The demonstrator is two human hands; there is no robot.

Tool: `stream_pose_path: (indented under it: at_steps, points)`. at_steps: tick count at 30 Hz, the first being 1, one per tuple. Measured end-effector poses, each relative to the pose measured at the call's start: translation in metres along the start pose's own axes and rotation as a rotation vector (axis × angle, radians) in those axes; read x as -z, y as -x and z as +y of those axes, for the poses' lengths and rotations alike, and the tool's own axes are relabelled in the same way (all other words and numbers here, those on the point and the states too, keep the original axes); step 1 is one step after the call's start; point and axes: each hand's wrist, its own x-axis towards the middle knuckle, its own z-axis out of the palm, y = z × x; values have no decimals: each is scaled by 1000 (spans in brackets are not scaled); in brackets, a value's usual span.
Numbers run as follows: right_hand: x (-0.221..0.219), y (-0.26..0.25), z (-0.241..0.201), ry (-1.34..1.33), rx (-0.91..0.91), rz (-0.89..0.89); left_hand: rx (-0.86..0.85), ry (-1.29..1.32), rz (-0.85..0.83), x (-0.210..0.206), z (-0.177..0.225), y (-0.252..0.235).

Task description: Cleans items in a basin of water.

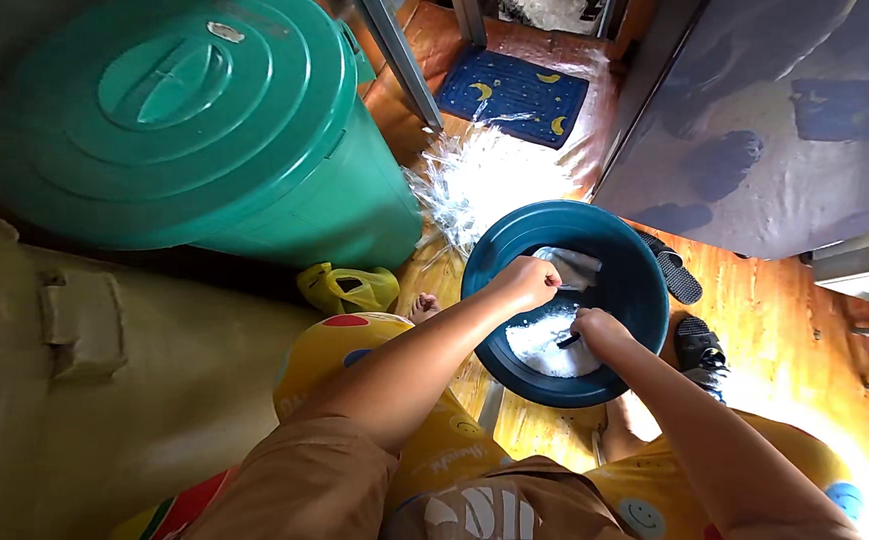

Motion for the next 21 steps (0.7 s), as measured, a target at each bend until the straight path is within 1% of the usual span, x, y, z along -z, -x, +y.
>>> stream_pose_path:
  at_steps: [4, 8, 15, 21]
  points:
    - [-1, 3, 11, -123, 11, 34, 23, -66, -39, -2, -3, 2]
    - [15, 15, 17, -280, 3, 89, 80, -86, -83, 1, -2, 1]
    - [42, 43, 28, -451, -42, 274, 78, -71, -69, -7, -10, -4]
    - [63, 64, 31, -527, -127, 400, 140, -96, -124, -8, -12, -11]
